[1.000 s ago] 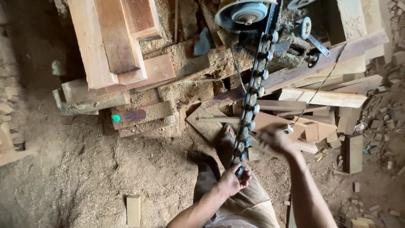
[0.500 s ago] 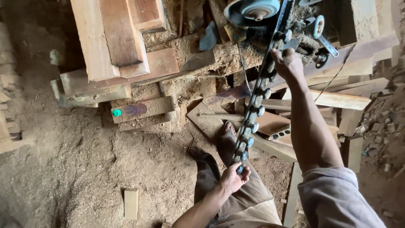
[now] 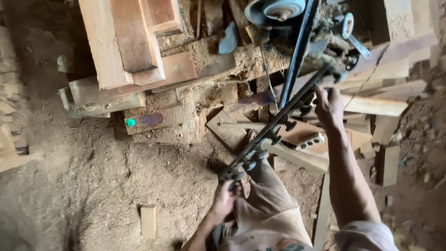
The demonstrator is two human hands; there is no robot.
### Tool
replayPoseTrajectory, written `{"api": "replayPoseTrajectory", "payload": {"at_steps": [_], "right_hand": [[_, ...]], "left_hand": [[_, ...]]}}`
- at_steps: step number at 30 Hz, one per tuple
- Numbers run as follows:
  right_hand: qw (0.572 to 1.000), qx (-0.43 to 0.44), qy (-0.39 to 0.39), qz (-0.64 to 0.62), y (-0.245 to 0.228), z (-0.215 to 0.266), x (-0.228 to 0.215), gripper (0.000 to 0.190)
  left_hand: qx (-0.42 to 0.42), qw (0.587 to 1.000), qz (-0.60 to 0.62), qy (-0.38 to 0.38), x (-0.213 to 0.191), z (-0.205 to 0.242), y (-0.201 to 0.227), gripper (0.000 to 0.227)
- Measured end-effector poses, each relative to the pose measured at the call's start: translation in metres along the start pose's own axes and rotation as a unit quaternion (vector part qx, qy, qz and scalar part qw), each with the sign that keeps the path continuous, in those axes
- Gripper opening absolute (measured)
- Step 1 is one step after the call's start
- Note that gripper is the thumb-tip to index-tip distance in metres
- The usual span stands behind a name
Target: Sharpening the teeth of a mortise chain using a specialized grinding machine in a workshop.
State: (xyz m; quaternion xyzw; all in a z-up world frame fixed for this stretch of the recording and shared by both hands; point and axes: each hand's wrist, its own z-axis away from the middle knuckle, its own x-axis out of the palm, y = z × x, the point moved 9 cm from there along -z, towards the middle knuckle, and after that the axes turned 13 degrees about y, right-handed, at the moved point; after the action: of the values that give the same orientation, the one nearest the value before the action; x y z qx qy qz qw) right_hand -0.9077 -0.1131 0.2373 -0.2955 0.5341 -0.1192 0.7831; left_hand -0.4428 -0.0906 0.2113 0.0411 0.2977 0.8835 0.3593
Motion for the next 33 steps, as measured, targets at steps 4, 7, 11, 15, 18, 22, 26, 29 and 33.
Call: {"api": "replayPoseTrajectory", "payload": {"at_steps": [4, 7, 11, 15, 18, 22, 26, 29, 33], "right_hand": [[0.949, 0.173, 0.037, -0.262, 0.093, 0.072, -0.013, 0.032], [0.883, 0.267, 0.061, -0.380, 0.147, 0.140, -0.010, 0.016], [0.733, 0.382, 0.103, -0.554, 0.243, 0.211, 0.032, 0.015], [0.668, 0.477, 0.155, -0.550, 0.228, 0.248, 0.013, 0.008], [0.600, 0.474, 0.160, -0.624, 0.238, 0.257, 0.019, 0.007], [0.571, 0.437, 0.188, -0.669, 0.233, 0.263, -0.004, 0.008], [0.570, 0.398, 0.184, -0.695, 0.218, 0.265, -0.032, 0.011], [0.524, 0.418, 0.212, -0.711, 0.239, 0.271, -0.016, 0.015], [0.501, 0.435, 0.226, -0.713, 0.241, 0.282, -0.006, 0.017]], "left_hand": [[-0.092, 0.948, 0.219, 0.211, -0.084, 0.004, -0.047, 0.018], [-0.005, 0.955, 0.102, 0.278, -0.137, 0.042, -0.005, 0.023], [0.125, 0.926, -0.093, 0.343, -0.172, 0.078, 0.059, 0.018], [0.139, 0.940, -0.094, 0.296, -0.162, 0.100, 0.095, 0.024], [0.156, 0.936, -0.100, 0.299, -0.161, 0.114, 0.103, 0.022], [0.274, 0.905, -0.149, 0.290, -0.155, 0.133, 0.130, 0.024], [0.465, 0.826, -0.235, 0.215, -0.154, 0.139, 0.137, 0.037], [0.361, 0.876, -0.201, 0.250, -0.137, 0.160, 0.162, 0.047], [0.357, 0.864, -0.238, 0.264, -0.133, 0.173, 0.173, 0.043]]}}
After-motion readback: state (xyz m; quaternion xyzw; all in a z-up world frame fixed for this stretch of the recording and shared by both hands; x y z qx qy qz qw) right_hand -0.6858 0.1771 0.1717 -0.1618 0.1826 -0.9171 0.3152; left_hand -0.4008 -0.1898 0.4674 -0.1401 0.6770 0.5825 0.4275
